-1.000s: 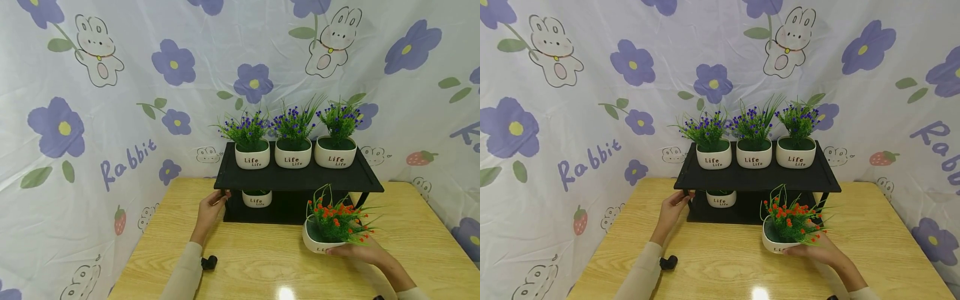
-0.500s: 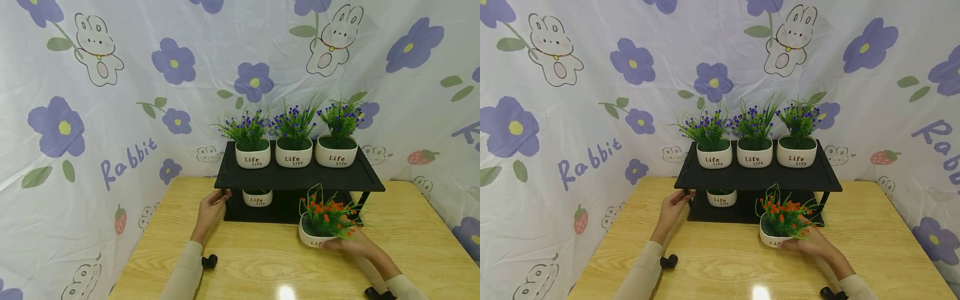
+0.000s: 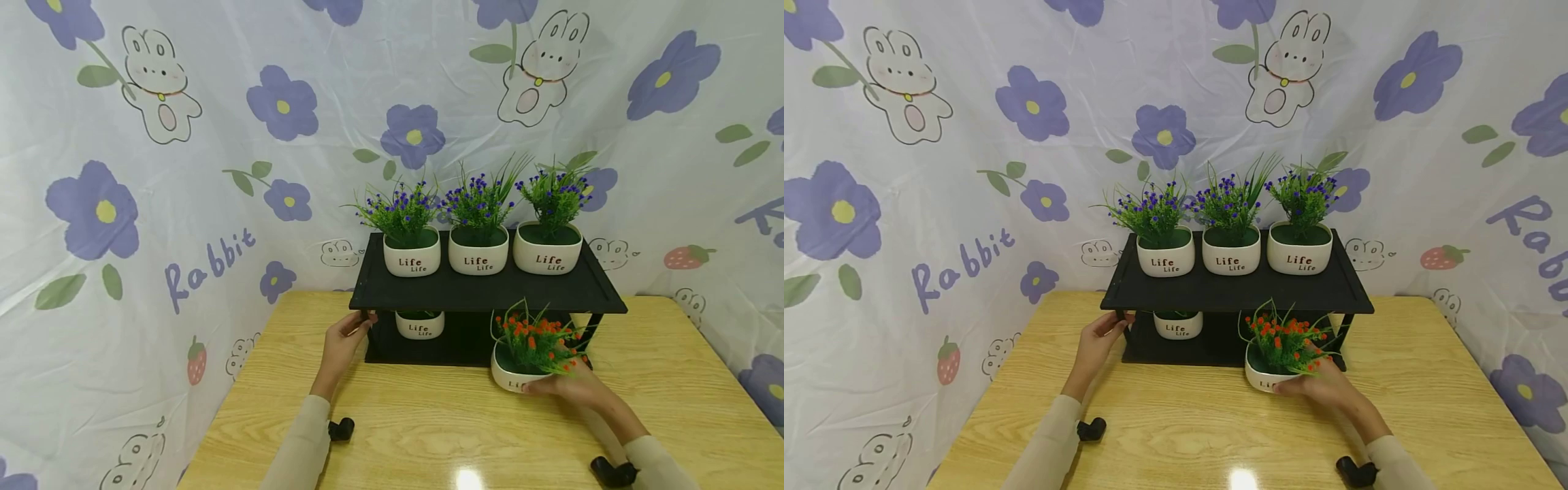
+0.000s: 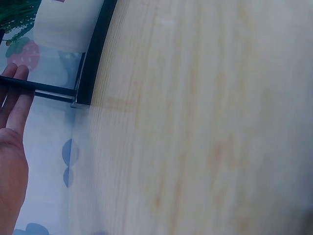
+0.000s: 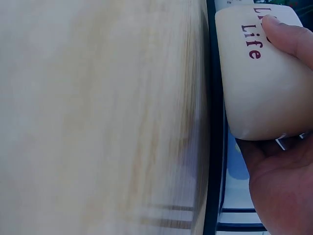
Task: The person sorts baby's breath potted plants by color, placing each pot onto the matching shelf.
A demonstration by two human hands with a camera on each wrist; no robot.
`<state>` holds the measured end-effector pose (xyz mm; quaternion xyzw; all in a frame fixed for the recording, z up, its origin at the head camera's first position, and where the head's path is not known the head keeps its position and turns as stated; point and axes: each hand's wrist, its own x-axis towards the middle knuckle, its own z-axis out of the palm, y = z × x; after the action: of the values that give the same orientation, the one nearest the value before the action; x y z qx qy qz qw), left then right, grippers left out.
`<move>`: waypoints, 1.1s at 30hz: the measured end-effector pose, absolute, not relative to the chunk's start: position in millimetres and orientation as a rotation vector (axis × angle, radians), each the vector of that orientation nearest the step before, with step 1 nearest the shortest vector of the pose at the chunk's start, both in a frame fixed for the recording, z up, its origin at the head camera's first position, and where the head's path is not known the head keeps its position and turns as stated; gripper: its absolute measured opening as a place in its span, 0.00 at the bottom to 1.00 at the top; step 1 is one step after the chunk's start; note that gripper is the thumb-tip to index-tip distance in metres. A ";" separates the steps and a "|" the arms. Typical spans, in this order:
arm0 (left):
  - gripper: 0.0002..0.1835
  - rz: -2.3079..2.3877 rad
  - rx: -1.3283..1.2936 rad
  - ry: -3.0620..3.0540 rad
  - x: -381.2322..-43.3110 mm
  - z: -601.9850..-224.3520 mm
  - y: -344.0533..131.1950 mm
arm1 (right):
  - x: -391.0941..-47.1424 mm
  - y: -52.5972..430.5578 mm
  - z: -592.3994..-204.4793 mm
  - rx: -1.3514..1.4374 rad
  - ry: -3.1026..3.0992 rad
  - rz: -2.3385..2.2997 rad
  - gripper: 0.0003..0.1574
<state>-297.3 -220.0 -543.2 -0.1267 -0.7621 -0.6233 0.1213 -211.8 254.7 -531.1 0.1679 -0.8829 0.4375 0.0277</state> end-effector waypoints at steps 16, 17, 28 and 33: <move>0.18 -1.822 -0.399 -2.232 -299.4 -546.1 -221.9 | -248.6 258.2 -526.7 0.440 -2.786 1.374 0.54; 0.17 -1.821 -0.395 -2.232 -299.5 -546.0 -222.0 | -250.4 258.6 -525.9 0.412 -2.810 1.398 0.54; 0.16 -1.835 -0.382 -2.224 -299.3 -544.3 -219.8 | -274.4 265.3 -522.4 0.252 -2.960 1.567 0.65; 0.16 -1.836 -0.374 -2.229 -300.6 -544.0 -219.3 | -286.7 268.1 -522.9 0.213 -2.944 1.655 0.65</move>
<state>-300.6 -219.3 -544.0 -0.1275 -0.7605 -0.6263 0.1146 -286.7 268.1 -522.9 0.0625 -0.8636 0.4854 -0.1211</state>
